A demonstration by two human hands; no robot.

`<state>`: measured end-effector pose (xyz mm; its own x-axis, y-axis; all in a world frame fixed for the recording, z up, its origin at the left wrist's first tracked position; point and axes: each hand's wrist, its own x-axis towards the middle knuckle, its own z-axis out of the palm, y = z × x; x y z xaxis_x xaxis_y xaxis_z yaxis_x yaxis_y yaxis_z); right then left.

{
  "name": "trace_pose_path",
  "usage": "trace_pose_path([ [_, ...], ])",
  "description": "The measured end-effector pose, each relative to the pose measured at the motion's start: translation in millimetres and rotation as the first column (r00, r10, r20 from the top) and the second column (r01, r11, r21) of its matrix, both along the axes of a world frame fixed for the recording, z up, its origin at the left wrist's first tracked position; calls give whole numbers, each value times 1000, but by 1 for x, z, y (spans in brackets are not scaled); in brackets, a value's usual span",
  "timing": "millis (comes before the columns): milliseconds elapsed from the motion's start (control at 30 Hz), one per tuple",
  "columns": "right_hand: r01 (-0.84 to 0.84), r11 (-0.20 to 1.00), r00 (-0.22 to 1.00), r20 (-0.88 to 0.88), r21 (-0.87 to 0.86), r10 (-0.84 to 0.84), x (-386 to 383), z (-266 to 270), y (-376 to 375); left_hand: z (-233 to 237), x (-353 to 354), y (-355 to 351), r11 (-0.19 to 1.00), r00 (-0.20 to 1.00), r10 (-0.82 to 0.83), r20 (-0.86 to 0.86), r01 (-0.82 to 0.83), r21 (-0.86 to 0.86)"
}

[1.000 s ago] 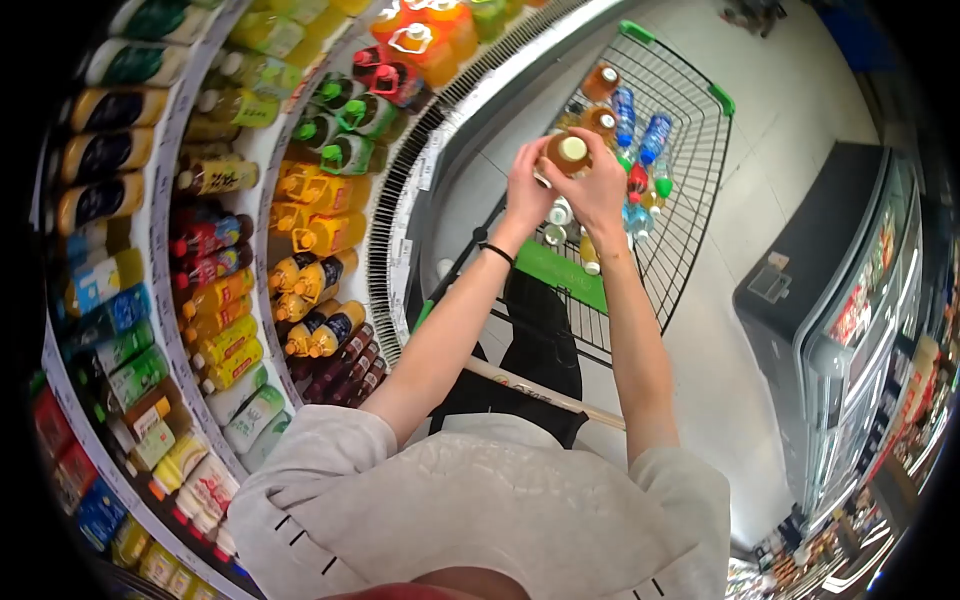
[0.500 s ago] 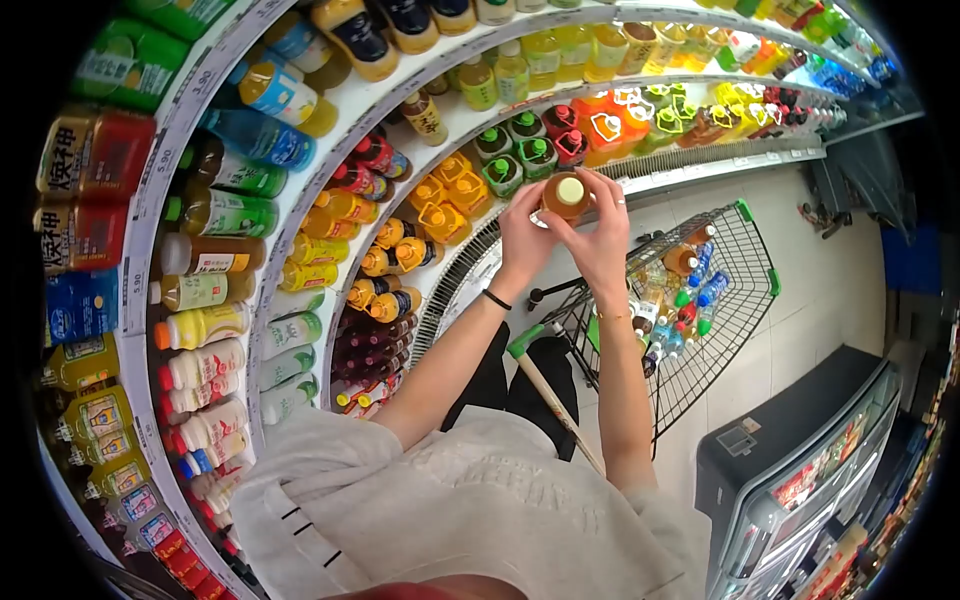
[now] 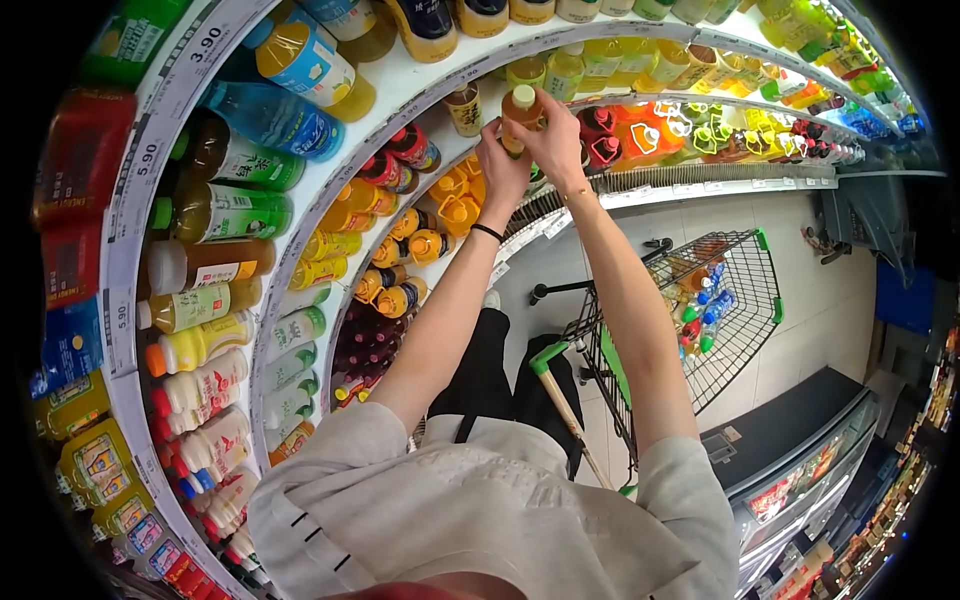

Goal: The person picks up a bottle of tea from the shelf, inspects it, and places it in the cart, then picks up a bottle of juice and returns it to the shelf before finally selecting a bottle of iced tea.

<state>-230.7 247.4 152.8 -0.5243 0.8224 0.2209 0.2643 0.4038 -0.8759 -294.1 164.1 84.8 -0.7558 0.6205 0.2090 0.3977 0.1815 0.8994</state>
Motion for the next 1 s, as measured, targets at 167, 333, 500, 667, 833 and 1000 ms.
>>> trace_pose_path([
  [167,-25,992,1000,22,122,22,-42,-20,33,-42,-20,38,976,966,-105,235,55,210],
  [333,-67,996,994,87,62,61,-66,-24,41,-39,-27,52,916,808,-273,522,53,398],
  [500,49,978,998,-54,204,-38,-87,-55,52,-74,-24,60,864,726,-422,543,141,483],
  [667,121,968,988,-122,220,-95,-102,-67,54,-101,-25,62,836,467,-490,736,15,548],
  [833,95,965,993,46,243,-110,-90,-49,47,-149,-34,65,902,461,-424,779,138,409],
  [1000,8,968,998,52,251,-22,-94,-46,65,-128,-31,73,919,528,-387,756,151,365],
])
